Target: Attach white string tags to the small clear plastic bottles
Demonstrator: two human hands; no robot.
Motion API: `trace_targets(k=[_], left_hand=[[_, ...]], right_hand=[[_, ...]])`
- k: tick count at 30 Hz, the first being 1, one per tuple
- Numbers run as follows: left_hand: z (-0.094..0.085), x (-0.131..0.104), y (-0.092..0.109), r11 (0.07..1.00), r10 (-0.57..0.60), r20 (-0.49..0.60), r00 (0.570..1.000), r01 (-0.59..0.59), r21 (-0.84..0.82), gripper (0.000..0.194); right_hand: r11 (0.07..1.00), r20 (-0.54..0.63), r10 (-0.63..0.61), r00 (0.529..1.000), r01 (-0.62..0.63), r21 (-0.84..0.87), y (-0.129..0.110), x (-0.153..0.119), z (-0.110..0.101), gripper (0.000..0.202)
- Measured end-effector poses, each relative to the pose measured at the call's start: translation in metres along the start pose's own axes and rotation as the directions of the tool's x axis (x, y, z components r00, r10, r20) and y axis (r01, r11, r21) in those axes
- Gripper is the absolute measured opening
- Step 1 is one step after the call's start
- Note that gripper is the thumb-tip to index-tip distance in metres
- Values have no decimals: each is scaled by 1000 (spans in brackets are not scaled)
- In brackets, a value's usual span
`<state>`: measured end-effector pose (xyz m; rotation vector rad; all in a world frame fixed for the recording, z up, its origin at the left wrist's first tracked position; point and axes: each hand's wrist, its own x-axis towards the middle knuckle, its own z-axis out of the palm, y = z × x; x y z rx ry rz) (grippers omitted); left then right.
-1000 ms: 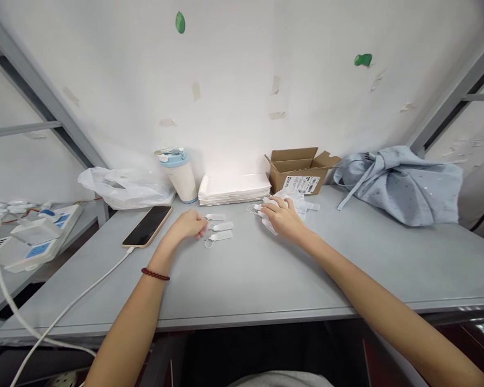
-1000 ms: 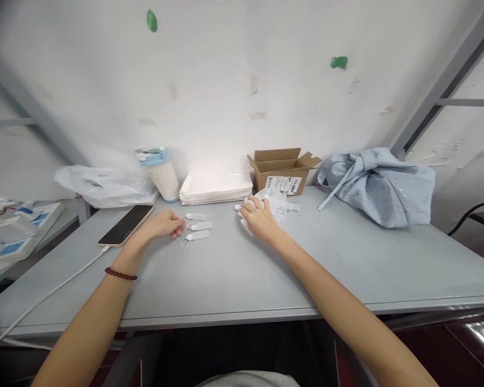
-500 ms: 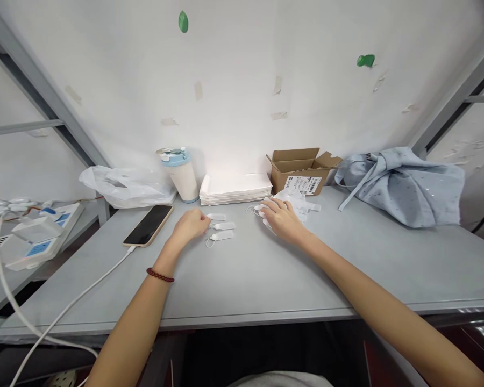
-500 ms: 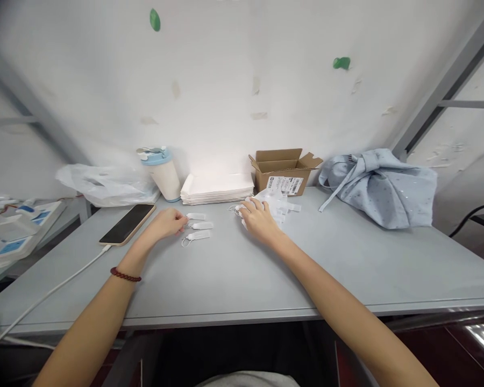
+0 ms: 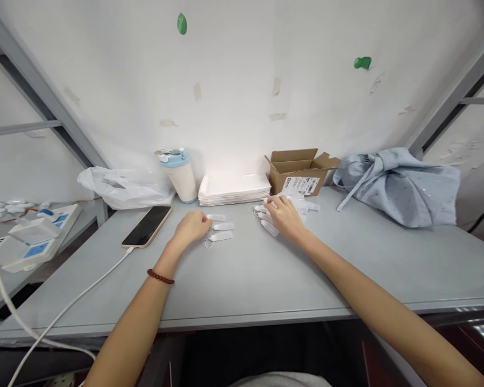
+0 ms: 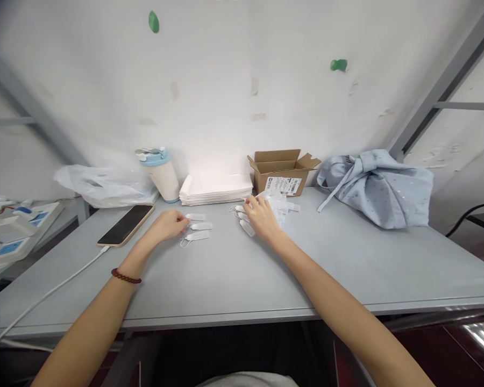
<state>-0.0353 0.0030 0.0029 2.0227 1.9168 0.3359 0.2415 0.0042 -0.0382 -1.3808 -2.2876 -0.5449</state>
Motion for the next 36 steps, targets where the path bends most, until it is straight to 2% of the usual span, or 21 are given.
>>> trace_targets(k=[4,8,10,12,14,17,21,25,36], left_hand=[[1,-1,0,1000,16,-42,999,-16,5,28],[4,-2,3,998,52,-131,990,-54,-15,29],[5,-4,7,992,87,-174,981,-102,-75,29],[6,-6,12,967,122,-188,974,-160,-198,28],[7,-9,18,912,142,-167,976,-194,-361,26],[8,-12,24,798,174,-139,975,-222,-559,29],[11,-13,26,713,252,-190,949,-315,-626,42],[12,-13,26,723,288,-257,922,-386,-574,41],[15,-14,26,810,318,-388,865,-461,-364,39]], right_hand=[[992,-106,74,992,-61,113,5,1,5,28],[951,-240,125,963,-48,305,4,1,1,25],[915,-303,173,937,-39,402,0,2,-8,21],[848,-324,272,906,-66,527,-6,2,-18,13],[733,-247,368,896,-116,670,-13,2,-29,10],[550,-106,412,905,-154,821,-21,2,-38,13],[395,-3,397,918,-168,903,-27,2,-39,17],[337,39,373,927,-174,925,-31,0,-38,21],[262,112,366,924,-218,940,-34,0,-44,21]])
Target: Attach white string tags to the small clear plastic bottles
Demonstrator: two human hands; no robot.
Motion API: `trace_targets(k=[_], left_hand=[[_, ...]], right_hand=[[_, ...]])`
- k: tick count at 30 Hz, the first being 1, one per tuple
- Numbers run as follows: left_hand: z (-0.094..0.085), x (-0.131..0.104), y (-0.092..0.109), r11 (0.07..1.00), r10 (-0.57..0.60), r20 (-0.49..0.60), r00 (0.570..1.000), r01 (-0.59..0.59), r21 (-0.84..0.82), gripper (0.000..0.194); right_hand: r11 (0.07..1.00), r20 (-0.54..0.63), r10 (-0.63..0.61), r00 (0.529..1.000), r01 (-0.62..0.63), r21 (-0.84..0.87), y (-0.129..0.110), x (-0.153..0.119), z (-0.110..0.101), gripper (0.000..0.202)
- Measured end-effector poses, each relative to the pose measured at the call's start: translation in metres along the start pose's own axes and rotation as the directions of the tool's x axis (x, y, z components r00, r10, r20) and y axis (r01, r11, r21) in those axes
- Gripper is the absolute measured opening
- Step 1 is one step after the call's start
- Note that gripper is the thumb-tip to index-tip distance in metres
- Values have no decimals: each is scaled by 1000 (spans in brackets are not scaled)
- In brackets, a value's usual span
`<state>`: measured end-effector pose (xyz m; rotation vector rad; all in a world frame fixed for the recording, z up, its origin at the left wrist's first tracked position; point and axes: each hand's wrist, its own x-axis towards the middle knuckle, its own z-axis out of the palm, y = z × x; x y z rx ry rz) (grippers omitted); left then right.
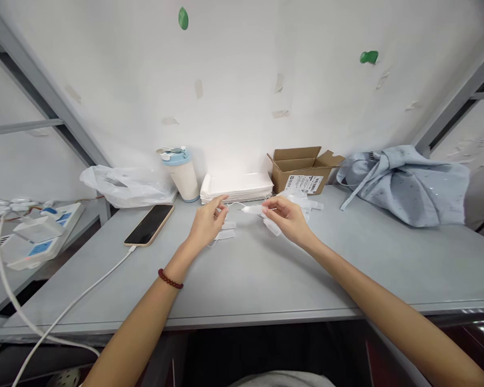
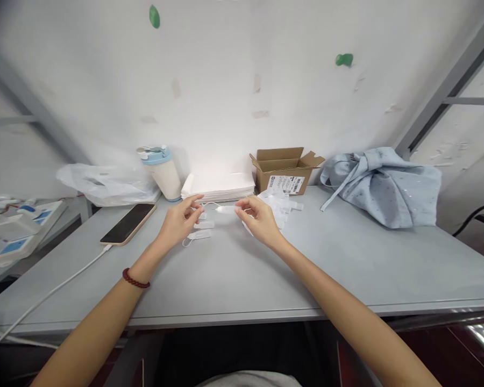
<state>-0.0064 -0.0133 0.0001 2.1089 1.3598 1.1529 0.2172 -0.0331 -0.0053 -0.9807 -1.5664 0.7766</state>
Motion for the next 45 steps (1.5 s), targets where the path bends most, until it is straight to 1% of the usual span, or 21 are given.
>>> trace_targets(k=[3,7,10,17,22,26,31,45], left_hand=[[1,0,-2,999,29,-7,1000,-29,33,34],[1,1,-3,986,137,1,991,-136,97,22],[1,1,-3,975,183,31,983,-186,119,22],[2,-2,3,976,191,54,980,-195,100,23],[2,-3,7,968,222,74,972,-229,106,30],[2,-3,7,961,250,91,964,-259,100,31],[3,-4,4,955,270,94,958,-279,103,33],[4,-4,4,950,274,97,957,-285,125,35]], right_hand=[[1000,-2,6,1000,-6,9,0,0,0,22],[999,-13,23,1000,-22,40,0,0,0,23],[997,-10,50,999,-49,65,-2,0,0,24],[997,3,54,999,-54,63,-4,0,-1,24],[995,35,82,996,-83,48,-7,-1,-2,26],[994,67,93,993,-96,53,-9,-1,-1,25],[992,75,107,991,-111,60,-10,-1,0,24],[987,89,124,988,-132,88,-12,-1,-2,26]])
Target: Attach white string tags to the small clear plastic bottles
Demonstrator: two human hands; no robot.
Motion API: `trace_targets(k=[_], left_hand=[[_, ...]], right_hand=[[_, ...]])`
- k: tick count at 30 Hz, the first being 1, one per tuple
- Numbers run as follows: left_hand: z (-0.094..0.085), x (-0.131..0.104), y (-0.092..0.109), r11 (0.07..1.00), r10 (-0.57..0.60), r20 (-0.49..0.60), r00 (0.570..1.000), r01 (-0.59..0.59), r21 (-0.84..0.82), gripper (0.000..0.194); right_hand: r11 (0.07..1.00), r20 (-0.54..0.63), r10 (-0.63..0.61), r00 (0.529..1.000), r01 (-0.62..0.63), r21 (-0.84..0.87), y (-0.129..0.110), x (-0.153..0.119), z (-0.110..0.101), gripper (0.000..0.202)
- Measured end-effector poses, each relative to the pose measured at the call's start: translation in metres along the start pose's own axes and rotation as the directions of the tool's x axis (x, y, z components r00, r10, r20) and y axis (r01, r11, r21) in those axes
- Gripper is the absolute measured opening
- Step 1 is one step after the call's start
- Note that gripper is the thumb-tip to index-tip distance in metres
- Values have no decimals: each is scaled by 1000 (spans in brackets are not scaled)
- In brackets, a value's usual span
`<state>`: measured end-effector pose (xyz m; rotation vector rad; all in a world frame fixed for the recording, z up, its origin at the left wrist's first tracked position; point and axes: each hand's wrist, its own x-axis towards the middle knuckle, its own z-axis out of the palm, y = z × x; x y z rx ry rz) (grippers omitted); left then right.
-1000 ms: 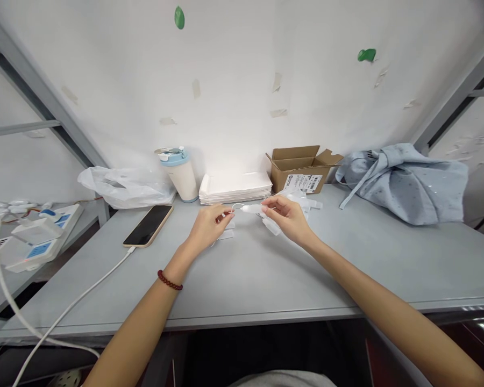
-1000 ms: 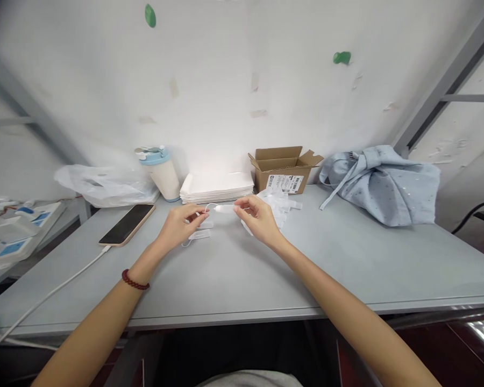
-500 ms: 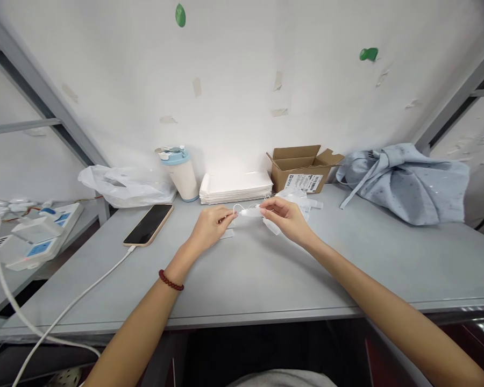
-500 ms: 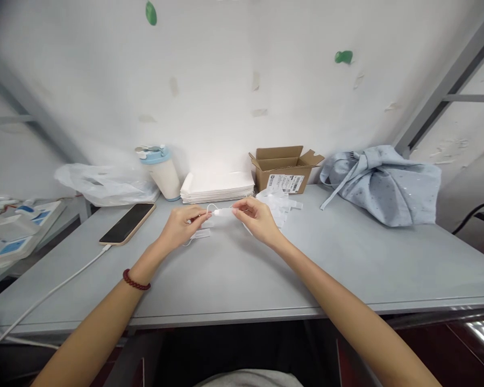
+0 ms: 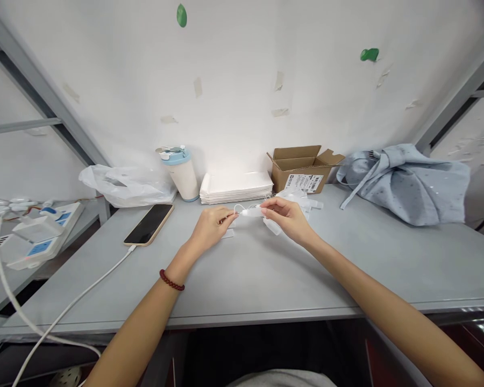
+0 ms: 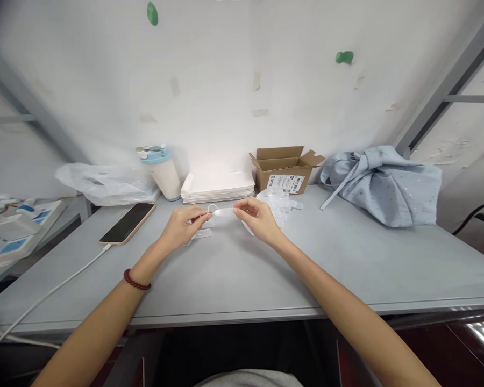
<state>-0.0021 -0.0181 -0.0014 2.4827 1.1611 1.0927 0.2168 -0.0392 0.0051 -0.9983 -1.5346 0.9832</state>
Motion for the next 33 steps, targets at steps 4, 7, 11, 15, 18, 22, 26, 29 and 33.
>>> trace_targets(k=[4,7,11,15,18,22,26,29,33], left_hand=[[0,0,0,1000,-9,0,1000,9,-5,33],[0,0,0,1000,-9,-4,1000,9,-11,32],[0,0,0,1000,6,-3,1000,-6,5,33],[0,0,0,1000,3,3,1000,-3,21,35],[0,0,-1,999,2,1,1000,-3,35,37],[2,-1,-2,999,-6,18,1000,5,47,35],[6,-3,0,998,-1,56,998,-3,66,33],[8,-5,2,996,11,63,998,-16,84,32],[12,-7,3,993,40,62,997,-47,112,32]], right_hand=[[1000,1,7,1000,-7,7,0,0,0,26],[1000,-3,12,1000,-12,15,1,0,-1,26],[1000,3,14,1000,-14,8,1,0,0,25],[1000,-4,7,1000,-7,-2,2,-1,2,26],[1000,0,-3,1000,3,-1,4,0,3,26],[1000,2,-18,1000,18,-11,7,0,3,26],[991,5,-53,999,53,-119,9,-1,3,27],[968,22,-97,995,99,-229,9,-1,5,26],[947,38,-116,992,123,-296,11,-3,6,24]])
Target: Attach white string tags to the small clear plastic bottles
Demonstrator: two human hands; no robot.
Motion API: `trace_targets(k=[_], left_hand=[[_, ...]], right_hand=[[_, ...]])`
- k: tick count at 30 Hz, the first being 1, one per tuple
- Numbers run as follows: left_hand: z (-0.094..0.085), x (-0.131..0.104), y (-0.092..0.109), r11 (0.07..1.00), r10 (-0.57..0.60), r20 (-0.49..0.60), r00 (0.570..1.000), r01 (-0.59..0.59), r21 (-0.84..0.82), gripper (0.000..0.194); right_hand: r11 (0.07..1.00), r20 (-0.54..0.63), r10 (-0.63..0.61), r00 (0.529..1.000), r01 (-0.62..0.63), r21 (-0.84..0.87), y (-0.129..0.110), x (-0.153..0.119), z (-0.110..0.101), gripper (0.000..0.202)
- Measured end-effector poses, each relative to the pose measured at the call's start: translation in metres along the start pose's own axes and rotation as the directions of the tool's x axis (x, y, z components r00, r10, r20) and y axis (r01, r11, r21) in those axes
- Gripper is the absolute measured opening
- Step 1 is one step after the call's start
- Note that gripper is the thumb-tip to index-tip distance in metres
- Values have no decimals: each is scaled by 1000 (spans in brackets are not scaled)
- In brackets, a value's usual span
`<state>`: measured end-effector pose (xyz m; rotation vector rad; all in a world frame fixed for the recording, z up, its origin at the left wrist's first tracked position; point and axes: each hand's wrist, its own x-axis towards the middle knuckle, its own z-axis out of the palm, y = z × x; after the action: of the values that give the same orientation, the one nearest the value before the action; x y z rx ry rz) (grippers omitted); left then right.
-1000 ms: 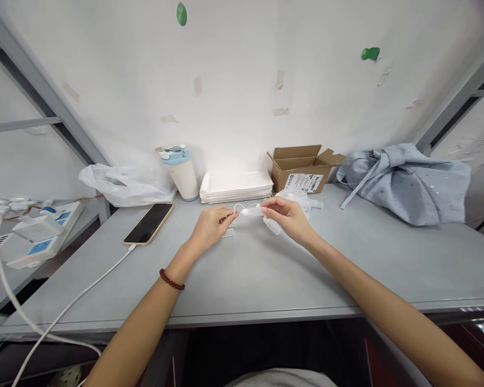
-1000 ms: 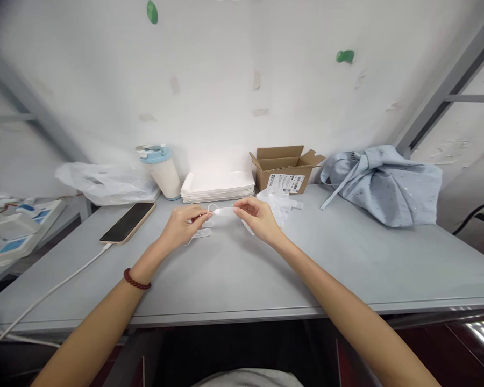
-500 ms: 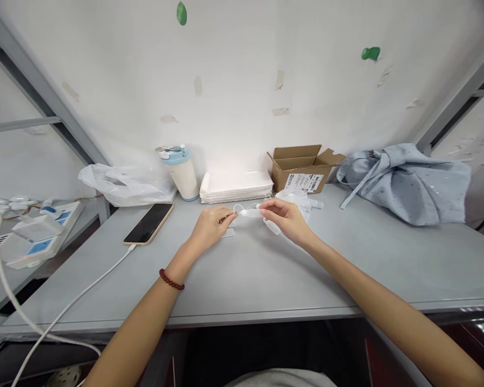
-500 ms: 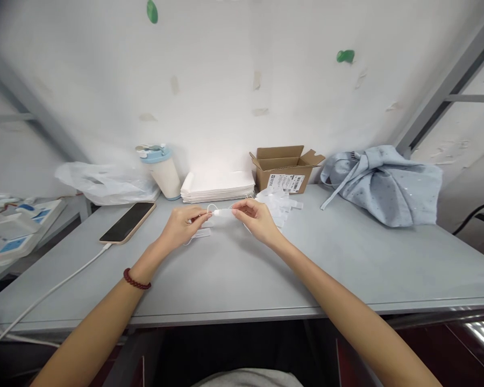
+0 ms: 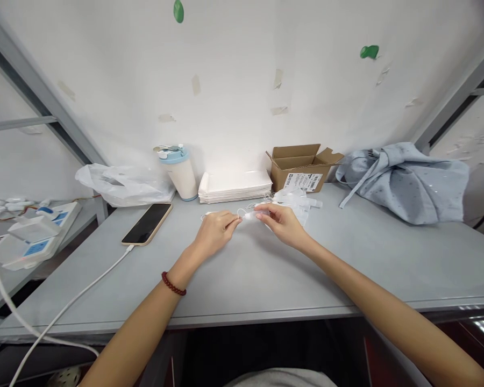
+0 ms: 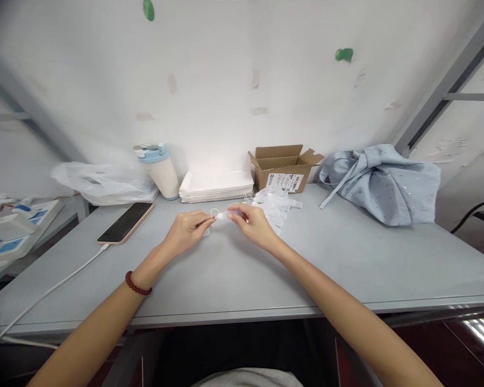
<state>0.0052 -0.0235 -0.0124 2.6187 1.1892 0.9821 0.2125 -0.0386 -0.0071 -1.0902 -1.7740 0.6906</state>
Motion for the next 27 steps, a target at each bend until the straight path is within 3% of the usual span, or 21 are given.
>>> trace_targets(k=[11,18,23,27], left_hand=[[7,-4,4,991,62,3,998,-62,122,30],[14,-7,3,991,83,7,997,-83,102,30],[10,-2,6,1000,-3,-9,1000,3,-26,26],[0,3,8,938,-201,36,979,202,-280,19]], right_hand=[[987,-26,-120,992,117,-109,10,-4,7,19],[980,-10,-147,989,144,-137,13,-6,9,18],[992,-8,-115,993,114,-59,6,-3,4,19],[999,-30,-42,999,43,16,-2,1,-5,21]])
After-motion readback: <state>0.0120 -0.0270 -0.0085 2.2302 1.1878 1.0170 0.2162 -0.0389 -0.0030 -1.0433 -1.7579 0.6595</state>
